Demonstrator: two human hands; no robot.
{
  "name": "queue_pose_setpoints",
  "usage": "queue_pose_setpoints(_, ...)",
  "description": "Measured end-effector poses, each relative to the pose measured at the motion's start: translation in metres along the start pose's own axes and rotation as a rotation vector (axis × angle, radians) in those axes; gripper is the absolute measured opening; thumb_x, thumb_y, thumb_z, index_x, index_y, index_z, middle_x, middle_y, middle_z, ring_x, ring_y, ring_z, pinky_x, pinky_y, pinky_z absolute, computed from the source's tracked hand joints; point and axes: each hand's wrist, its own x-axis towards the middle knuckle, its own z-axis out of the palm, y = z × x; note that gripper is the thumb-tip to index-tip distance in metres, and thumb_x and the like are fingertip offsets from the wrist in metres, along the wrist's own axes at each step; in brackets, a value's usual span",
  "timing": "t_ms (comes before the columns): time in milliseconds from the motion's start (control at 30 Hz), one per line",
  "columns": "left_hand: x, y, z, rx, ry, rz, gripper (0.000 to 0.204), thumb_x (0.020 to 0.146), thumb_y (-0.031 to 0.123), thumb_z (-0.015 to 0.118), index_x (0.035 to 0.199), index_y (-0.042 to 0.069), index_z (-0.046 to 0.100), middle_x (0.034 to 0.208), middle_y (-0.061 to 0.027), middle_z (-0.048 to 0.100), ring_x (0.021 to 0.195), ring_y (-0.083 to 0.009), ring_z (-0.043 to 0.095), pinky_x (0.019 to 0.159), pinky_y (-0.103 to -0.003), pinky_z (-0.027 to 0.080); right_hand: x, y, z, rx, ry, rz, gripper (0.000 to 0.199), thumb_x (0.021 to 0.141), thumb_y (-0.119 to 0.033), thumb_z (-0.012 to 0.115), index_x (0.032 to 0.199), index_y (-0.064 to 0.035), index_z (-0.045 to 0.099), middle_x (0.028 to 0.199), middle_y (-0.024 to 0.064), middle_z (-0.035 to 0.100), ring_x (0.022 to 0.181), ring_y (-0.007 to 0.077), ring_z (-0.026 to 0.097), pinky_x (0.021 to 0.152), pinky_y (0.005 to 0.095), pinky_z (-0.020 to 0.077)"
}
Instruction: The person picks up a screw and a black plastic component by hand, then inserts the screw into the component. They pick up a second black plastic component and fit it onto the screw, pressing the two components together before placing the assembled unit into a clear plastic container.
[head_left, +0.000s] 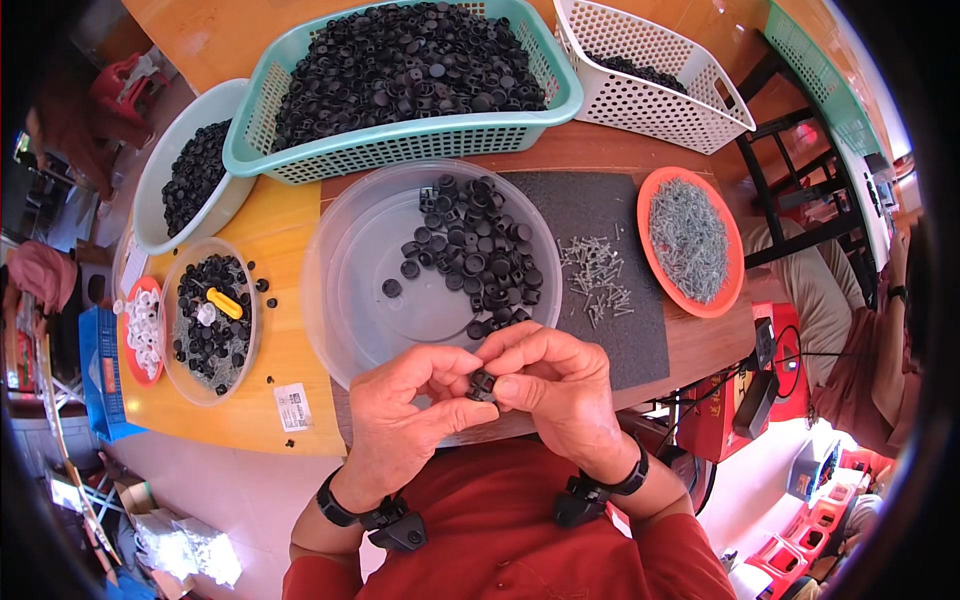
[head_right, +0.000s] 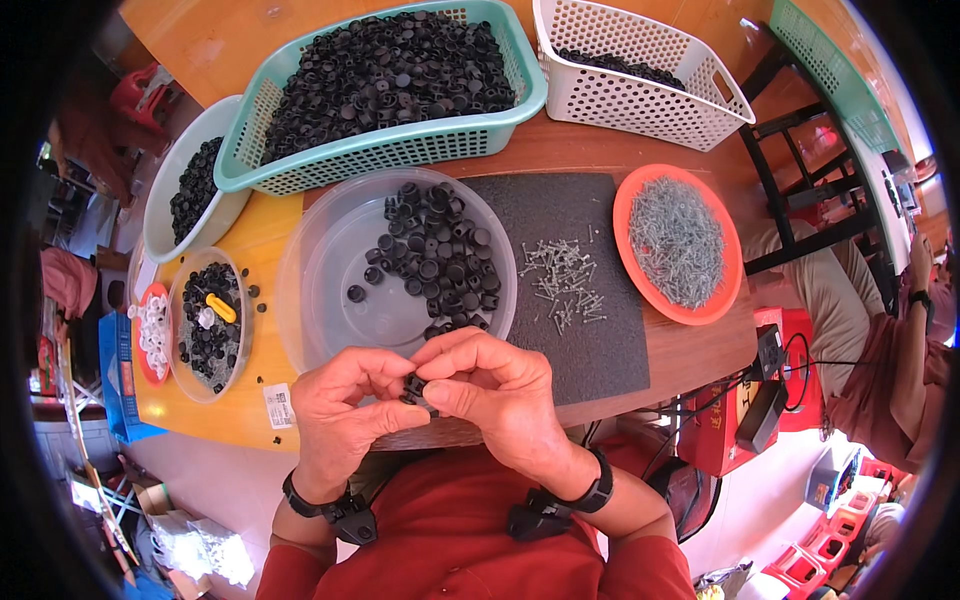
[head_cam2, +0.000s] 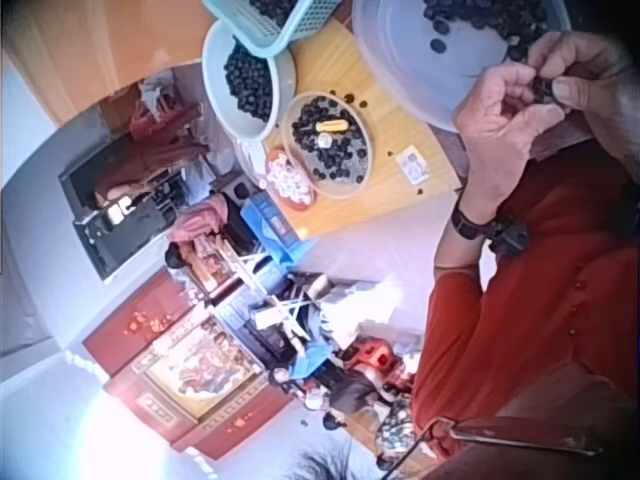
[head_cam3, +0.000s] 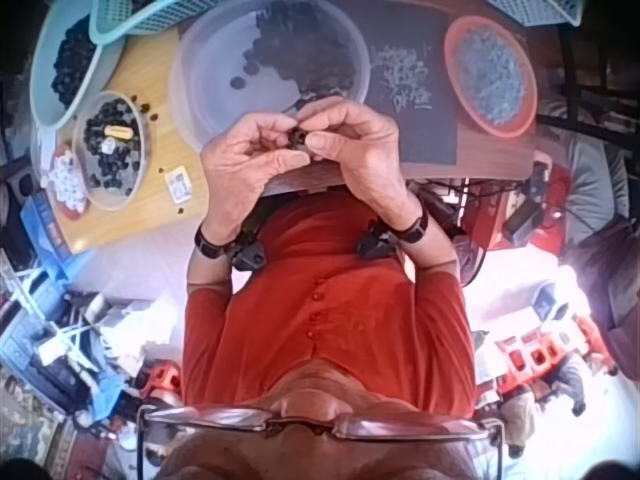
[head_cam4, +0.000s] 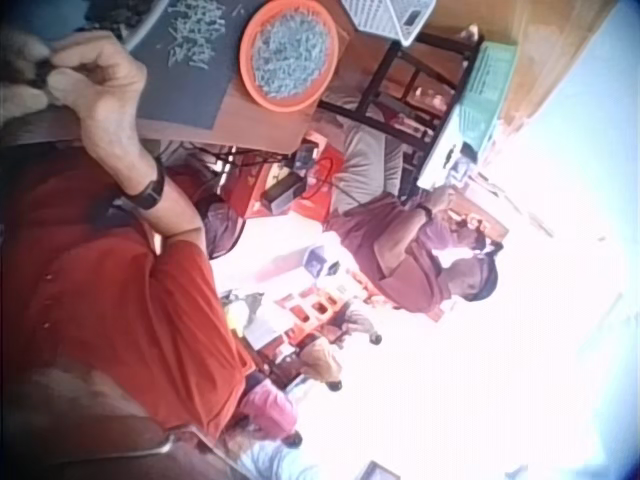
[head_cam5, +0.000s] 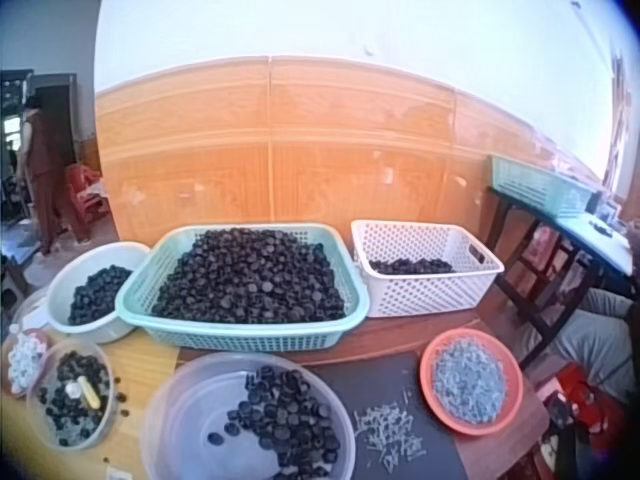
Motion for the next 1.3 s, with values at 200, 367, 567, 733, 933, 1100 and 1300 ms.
queue_pose_setpoints(200, 0.000, -0.001, -0.001, 0.061, 0.015, 0.042, 0.036, 0.065, -0.001, 0.081, 0.096, -0.001, 0.062, 0.080, -0.0023, 0.060, 0.072, -0.0080, 0.055, 0.065, -0.022, 0.046, 0.000, -0.003, 0.004, -0.070, 0.008, -0.033, 0.014, 0.079, 0.007, 0.065, 0.092, 0.0008, 0.066, 0.100, 0.0092, 0.061, 0.086, 0.0125, 0.058, 0.076, 0.0258, 0.0490)
queue_pose_setpoints(367, -0.001, -0.005, -0.004, 0.041, 0.011, 0.059, 0.031, 0.069, 0.004, 0.079, 0.096, 0.001, 0.064, 0.078, -0.0022, 0.063, 0.069, -0.0066, 0.058, 0.063, -0.021, 0.049, 0.000, -0.009, 0.005, -0.039, -0.013, 0.069, 0.013, 0.080, 0.006, 0.065, 0.092, 0.0005, 0.066, 0.091, 0.0047, 0.061, 0.081, 0.0097, 0.057, 0.073, 0.0237, 0.0474)
queue_pose_setpoints(567, 0.000, -0.001, -0.002, -0.019, -0.011, -0.013, 0.032, 0.069, 0.003, 0.079, 0.096, 0.000, 0.064, 0.078, -0.0023, 0.064, 0.069, -0.0067, 0.059, 0.063, -0.022, 0.049, 0.000, -0.005, 0.002, -0.109, -0.022, 0.030, 0.015, 0.079, 0.007, 0.066, 0.091, 0.0005, 0.067, 0.088, 0.0045, 0.061, 0.080, 0.0097, 0.057, 0.072, 0.0231, 0.0467)
queue_pose_setpoints(733, 0.001, 0.000, -0.003, -0.079, -0.045, -0.041, 0.031, 0.069, 0.003, 0.079, 0.096, -0.001, 0.064, 0.080, -0.0034, 0.065, 0.071, -0.0071, 0.060, 0.064, -0.022, 0.050, 0.001, -0.005, 0.001, -0.098, -0.017, 0.034, 0.015, 0.077, 0.010, 0.065, 0.089, 0.0007, 0.067, 0.086, 0.0047, 0.061, 0.079, 0.0100, 0.057, 0.072, 0.0234, 0.0464)
queue_pose_setpoints(933, 0.004, -0.004, -0.006, -0.112, -0.083, -0.044, 0.027, 0.070, 0.001, 0.078, 0.092, -0.002, 0.063, 0.082, -0.0049, 0.066, 0.072, -0.0076, 0.061, 0.065, -0.023, 0.050, 0.001, -0.007, 0.000, -0.120, -0.006, 0.063, 0.016, 0.076, 0.011, 0.065, 0.088, 0.0009, 0.067, 0.083, 0.0040, 0.061, 0.077, 0.0095, 0.056, 0.070, 0.0225, 0.0454)
queue_pose_setpoints(1100, 0.005, -0.004, -0.005, -0.134, -0.095, -0.043, 0.025, 0.071, 0.001, 0.077, 0.091, -0.001, 0.063, 0.083, -0.0053, 0.067, 0.072, -0.0079, 0.061, 0.065, -0.023, 0.051, 0.002, -0.007, 0.000, -0.115, -0.012, 0.071, 0.016, 0.076, 0.011, 0.065, 0.088, 0.0009, 0.067, 0.083, 0.0034, 0.061, 0.076, 0.0088, 0.056, 0.069, 0.0219, 0.0452)
queue_pose_setpoints(1300, 0.006, -0.010, -0.003, -0.044, -0.078, 0.079, 0.025, 0.074, 0.006, 0.077, 0.092, -0.001, 0.061, 0.083, -0.0068, 0.068, 0.073, -0.0096, 0.064, 0.066, -0.024, 0.053, 0.002, -0.008, 0.000, -0.221, 0.008, 0.035, 0.014, 0.078, 0.009, 0.065, 0.088, 0.0006, 0.067, 0.083, 0.0029, 0.060, 0.077, 0.0079, 0.055, 0.070, 0.0216, 0.0450)
